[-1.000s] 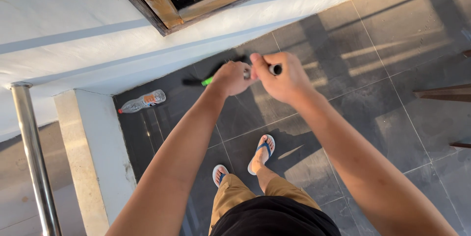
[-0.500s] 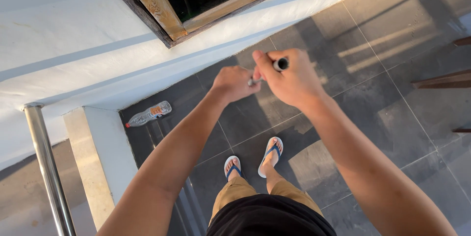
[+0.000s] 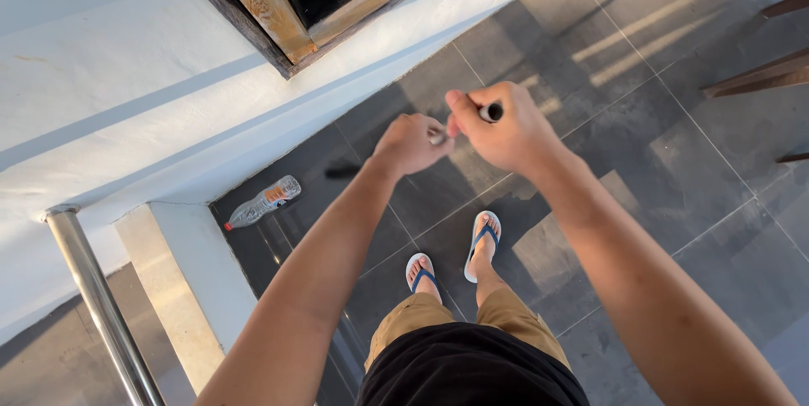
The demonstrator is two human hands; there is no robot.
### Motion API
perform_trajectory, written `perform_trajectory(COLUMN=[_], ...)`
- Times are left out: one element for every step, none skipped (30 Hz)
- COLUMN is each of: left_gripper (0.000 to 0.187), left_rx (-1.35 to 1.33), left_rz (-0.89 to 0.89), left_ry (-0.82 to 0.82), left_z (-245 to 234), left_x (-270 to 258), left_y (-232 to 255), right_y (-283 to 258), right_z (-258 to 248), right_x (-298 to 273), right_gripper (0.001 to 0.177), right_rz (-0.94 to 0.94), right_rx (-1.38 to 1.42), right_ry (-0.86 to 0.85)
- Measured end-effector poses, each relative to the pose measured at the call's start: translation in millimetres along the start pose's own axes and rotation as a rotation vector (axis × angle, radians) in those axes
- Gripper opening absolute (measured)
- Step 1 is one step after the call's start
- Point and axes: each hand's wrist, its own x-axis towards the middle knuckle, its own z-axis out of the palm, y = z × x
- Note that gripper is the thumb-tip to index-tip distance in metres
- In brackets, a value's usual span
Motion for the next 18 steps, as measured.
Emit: perform_trajectory(left_gripper=[0.040, 0.039, 0.038, 0.038, 0.037, 0.036, 0.036, 0.034, 0.033, 0.033, 0.033, 0.034, 0.034, 0.034, 0.034, 0.034, 0.034, 0.034], left_rx=[0.003, 0.030, 0.058, 0.062, 0.109, 0.156, 0.161, 0.218, 0.274, 0.276, 0.323, 0.372, 0.374, 0.370, 0.366, 0.367, 0.314, 0.258], left_rz=[0.009, 0.020, 0.031, 0.041, 0.058, 0.075, 0.083, 0.097, 0.110, 0.112, 0.112, 0.111, 0.113, 0.060, 0.007, 0.007, -0.073, -0.157], left_ry=[-0.001, -0.033, -0.064, -0.064, -0.095, -0.126, -0.127, -0.135, -0.143, -0.141, -0.133, -0.127, -0.128, -0.127, -0.125, -0.127, -0.092, -0.057], left_z=[2.8, 5.5, 8.6, 8.4, 8.5, 8.6, 6.4, 4.7, 3.0, -2.6, -8.0, -12.6, -16.1, -18.5, -20.7, -19.4, -17.7, -14.7], left_x=[-7.0, -15.3, -23.1, -27.0, -30.4, -34.2, -31.6, -27.8, -22.8, -16.7, -9.5, -2.6, 7.1, 17.6, 29.1, 39.1, 50.1, 61.6], left_y=[10.2, 19.6, 29.5, 33.9, 38.7, 43.4, 43.6, 44.8, 46.0, 48.8, 51.4, 54.1, 54.3, 54.9, 55.5, 57.8, 60.2, 63.5], right_y=[-2.5, -5.1, -7.3, -8.7, -9.7, -10.8, -14.0, -16.6, -18.7, -19.9, -20.6, -20.2, -15.6, -10.0, -4.0, 6.9, 18.5, 31.3], right_z=[-5.1, -9.4, -14.3, -16.4, -19.1, -21.5, -21.3, -22.6, -24.3, -25.7, -27.3, -28.8, -29.1, -30.2, -31.6, -30.8, -30.5, -31.5], right_x=[-7.0, -14.2, -21.3, -26.0, -30.5, -35.3, -36.8, -37.3, -36.9, -33.5, -29.1, -25.2, -19.2, -12.8, -5.6, 3.7, 13.7, 23.9], right_gripper=[0.050, 0.049, 0.047, 0.047, 0.048, 0.049, 0.049, 0.049, 0.050, 0.050, 0.051, 0.053, 0.053, 0.051, 0.050, 0.050, 0.048, 0.046], right_rz=[0.000, 0.002, 0.005, 0.004, -0.012, -0.027, -0.027, 0.000, 0.027, 0.025, 0.009, -0.005, -0.005, -0.055, -0.105, -0.103, -0.095, -0.085], right_rx=[-0.001, -0.004, -0.008, -0.008, -0.038, -0.068, -0.068, -0.049, -0.031, -0.031, 0.003, 0.040, 0.042, 0.081, 0.121, 0.123, 0.155, 0.186], right_ry=[0.010, 0.010, 0.010, 0.021, 0.010, -0.001, 0.009, 0.024, 0.039, 0.042, 0.090, 0.138, 0.140, 0.172, 0.203, 0.204, 0.193, 0.178])
